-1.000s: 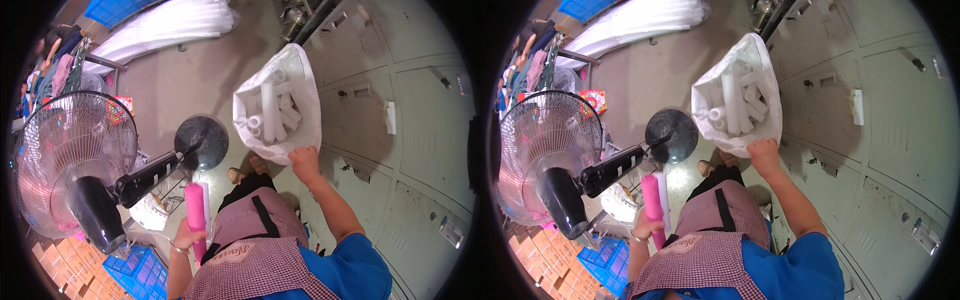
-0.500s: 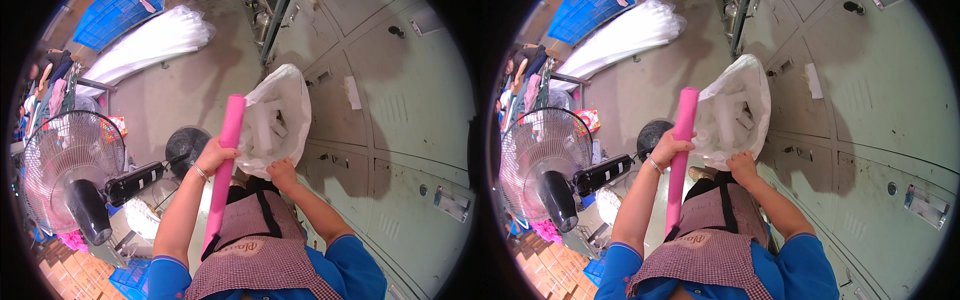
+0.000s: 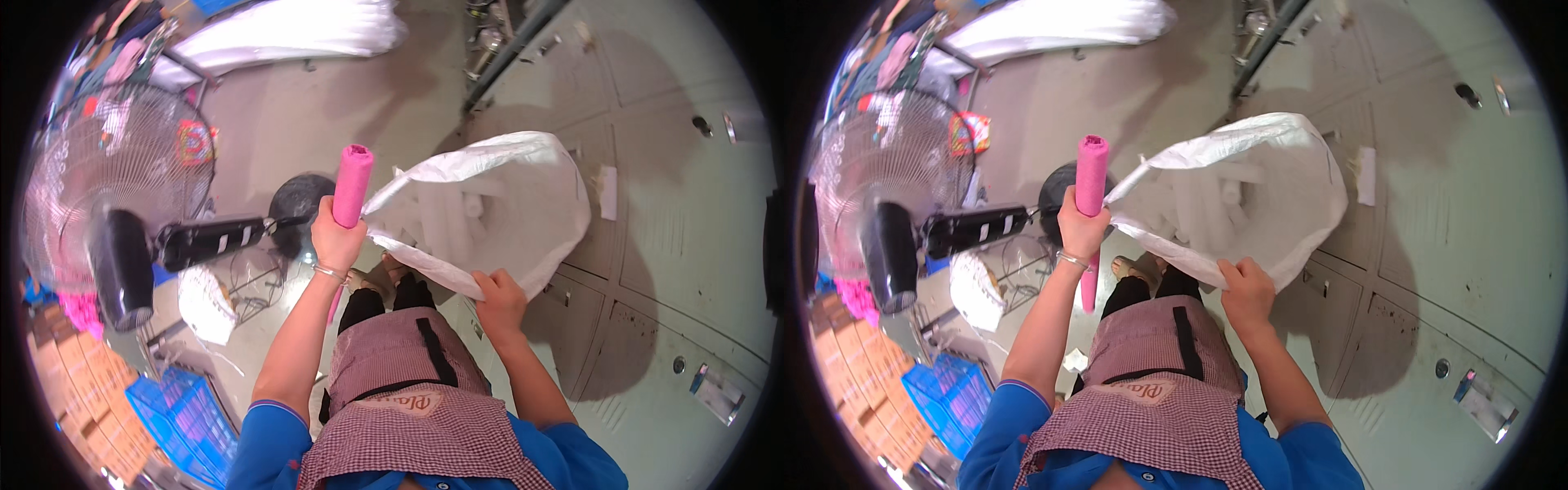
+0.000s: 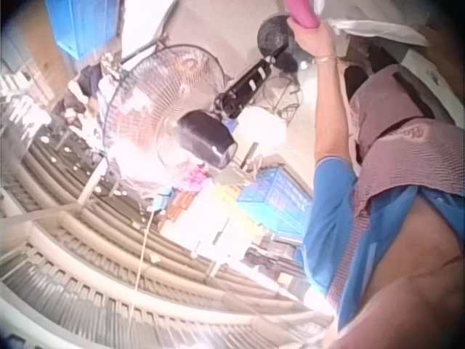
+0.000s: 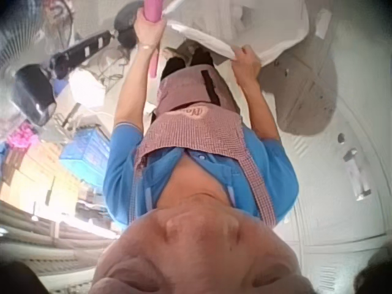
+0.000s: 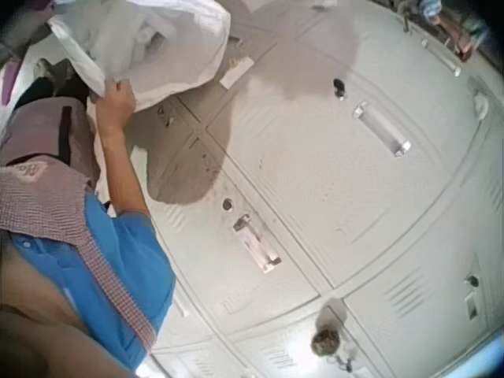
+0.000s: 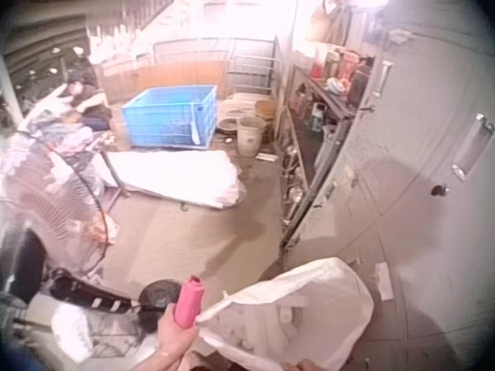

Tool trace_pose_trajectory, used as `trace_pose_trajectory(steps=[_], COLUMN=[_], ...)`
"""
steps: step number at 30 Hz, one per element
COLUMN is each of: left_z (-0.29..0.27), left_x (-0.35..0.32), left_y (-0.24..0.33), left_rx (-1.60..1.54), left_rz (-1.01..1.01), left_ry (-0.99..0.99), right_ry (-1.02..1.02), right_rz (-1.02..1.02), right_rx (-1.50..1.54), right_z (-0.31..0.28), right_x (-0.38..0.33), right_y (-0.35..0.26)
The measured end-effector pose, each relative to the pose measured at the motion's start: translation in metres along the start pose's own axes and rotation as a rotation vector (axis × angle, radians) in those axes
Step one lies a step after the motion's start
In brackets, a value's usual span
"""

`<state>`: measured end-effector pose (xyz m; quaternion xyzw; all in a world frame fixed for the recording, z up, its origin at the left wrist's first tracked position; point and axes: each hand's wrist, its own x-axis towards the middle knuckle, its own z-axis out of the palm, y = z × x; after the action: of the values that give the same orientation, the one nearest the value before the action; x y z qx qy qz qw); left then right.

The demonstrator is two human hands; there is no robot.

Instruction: The person wraps pink fabric around white foam poles, ties the ends with rubber bands, and places the finished items into a blue crate. The person also retrieves white foam pieces from a bag and continues the assembly process.

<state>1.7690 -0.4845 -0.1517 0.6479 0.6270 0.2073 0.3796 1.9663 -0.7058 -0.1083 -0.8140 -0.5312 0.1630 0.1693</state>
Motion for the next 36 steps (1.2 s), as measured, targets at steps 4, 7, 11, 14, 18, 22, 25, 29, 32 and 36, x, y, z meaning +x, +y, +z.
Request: trace_pose_trajectory(steps=[4,7,11,14,18,22,25,29,32,36], left_z=[-0.051,-0.110,-0.177,-0.209,-0.262,-0.311,-0.361,-0.412,-0.437,-0.503], left_x=[-0.041,-0.079,-0.131,-0.186,-0.270,-0.341,-0.393,-0.464,-0.500,-0.527], left_y=[-0.027,-0.035,-0.086,-0.135,-0.186,-0.187,-0.182,-0.180,-0.215,-0.263], left_rx=[0.157,0.036,-0.024,-0.147,-0.175,-0.552,-0.857,-0.826,-0.343,-0.425], left_rz=[0.006,0.003,-0.163,-0.296,-0.262,-0.203,-0.160,-0.201,-0.035,-0.529], left_ry=[-0.142,-0.078,0.095,0.180,0.149,0.085,0.042,0.344,0.576,1.122], right_ry=[-0.466,-0.682,-1.012,-1.308,-1.468,-0.812,-1.392,-1.281,-1.170,-1.147], right_rz=[-0.051,-0.102,-0.154,-0.461,-0.404,-1.212,-0.977,-1.148,-1.192,-1.310], right_rx=[0.069,0.319,0.307,0.243,0.301,-0.291,-0.018,-0.008,-0.044,-0.241], right_z=[0.007,0.029,0.050,0.070,0.106,0.177,0.261,0.332,0.391,0.445], right_x=[-0.016,-0.021,-0.045,-0.050,-0.070,-0.112,-0.161,-0.238,-0.282,-0.324], right_y=[-0.032,-0.069,-0.124,-0.149,-0.224,-0.319,-0.405,-0.494,-0.537,-0.548])
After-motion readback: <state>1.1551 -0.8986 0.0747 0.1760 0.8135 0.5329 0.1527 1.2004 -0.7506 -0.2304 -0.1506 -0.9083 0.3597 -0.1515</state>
